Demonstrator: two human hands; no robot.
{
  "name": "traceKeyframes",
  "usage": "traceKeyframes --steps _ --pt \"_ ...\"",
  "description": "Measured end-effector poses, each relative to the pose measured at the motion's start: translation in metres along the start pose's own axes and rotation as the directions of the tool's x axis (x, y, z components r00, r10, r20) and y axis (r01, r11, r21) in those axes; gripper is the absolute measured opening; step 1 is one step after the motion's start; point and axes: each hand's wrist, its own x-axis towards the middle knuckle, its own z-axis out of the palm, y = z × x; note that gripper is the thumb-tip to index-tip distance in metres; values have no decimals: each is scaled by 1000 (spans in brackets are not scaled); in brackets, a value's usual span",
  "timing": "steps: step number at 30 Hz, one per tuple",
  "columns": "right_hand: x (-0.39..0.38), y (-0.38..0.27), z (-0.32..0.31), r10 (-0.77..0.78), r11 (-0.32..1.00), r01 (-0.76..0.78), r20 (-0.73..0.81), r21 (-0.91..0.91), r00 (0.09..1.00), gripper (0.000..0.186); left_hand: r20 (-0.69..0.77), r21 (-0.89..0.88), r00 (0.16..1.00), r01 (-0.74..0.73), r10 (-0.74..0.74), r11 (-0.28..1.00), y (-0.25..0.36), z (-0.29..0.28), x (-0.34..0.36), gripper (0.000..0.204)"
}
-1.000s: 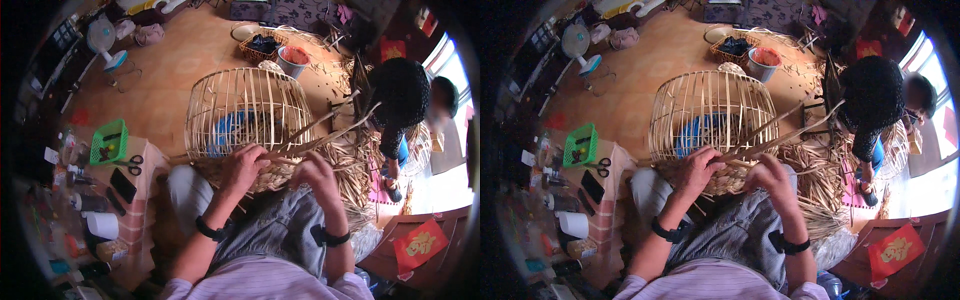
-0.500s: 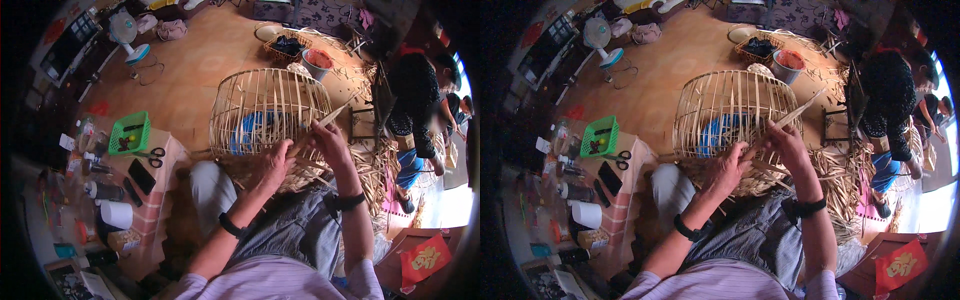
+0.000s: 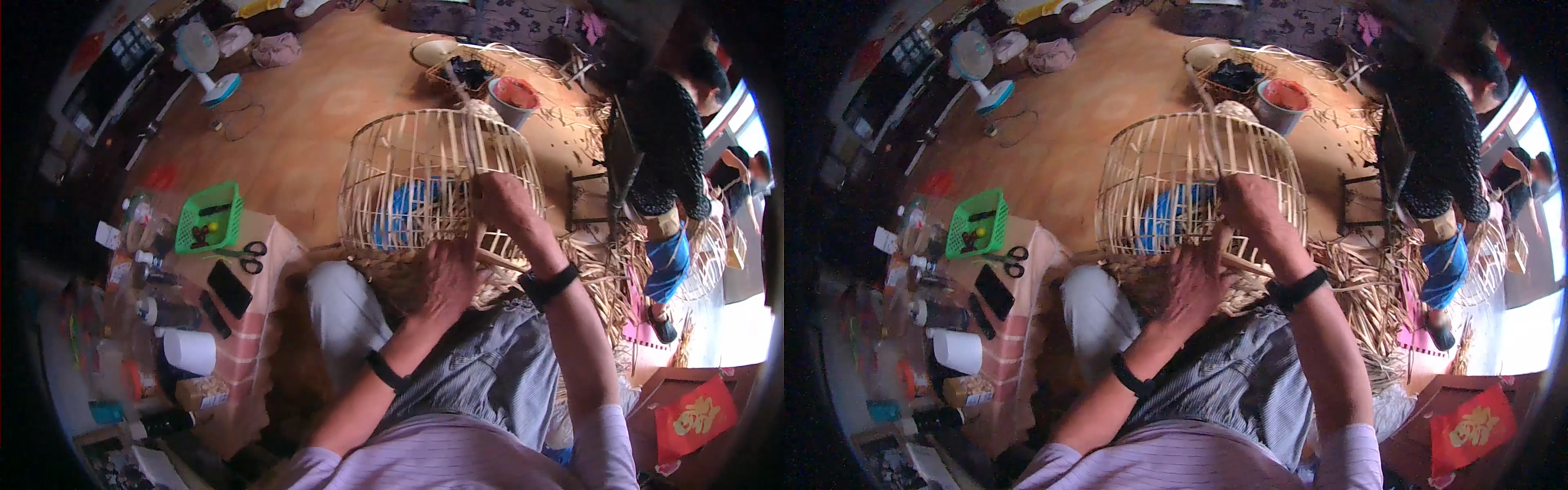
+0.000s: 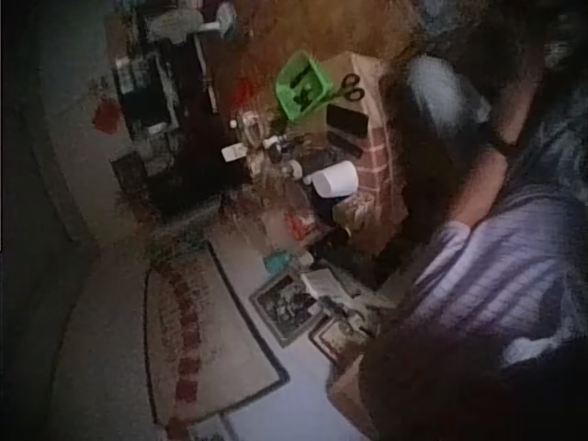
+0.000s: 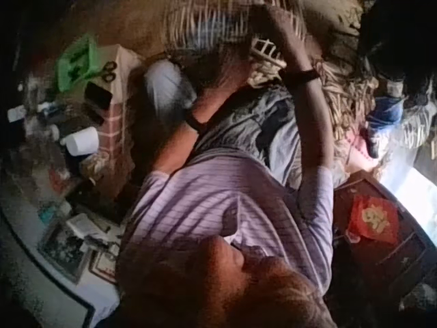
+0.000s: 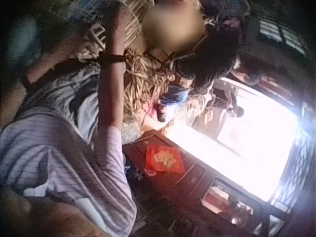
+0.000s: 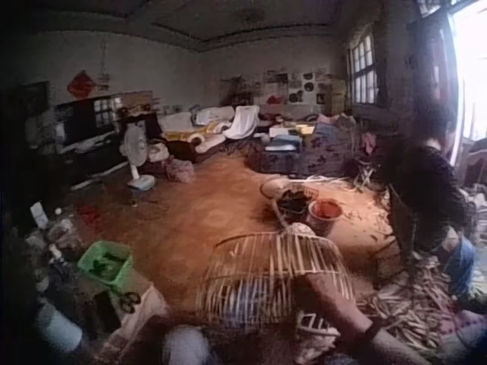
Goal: Weave a bamboo basket structure using long thin bamboo strips.
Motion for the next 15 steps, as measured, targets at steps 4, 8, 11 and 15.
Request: traceKeyframes --steps 4,8,11,15 --pt "-6 4 6 98 912 -75 -38 403 994 19 -71 43 997 -37 40 998 -11 0 -1 90" --pt "-40 7 -3 360 436 -212 47 875 932 28 -136 -66 989 -58 49 996 -12 -9 2 72" --pt "-62 -1 8 536 132 -103 16 986 844 18 -155 -162 985 51 -77 985 -6 -9 7 50" --pt "-91 2 19 387 -337 -97 232 937 892 8 -290 -371 940 64 -181 926 -12 7 15 33"
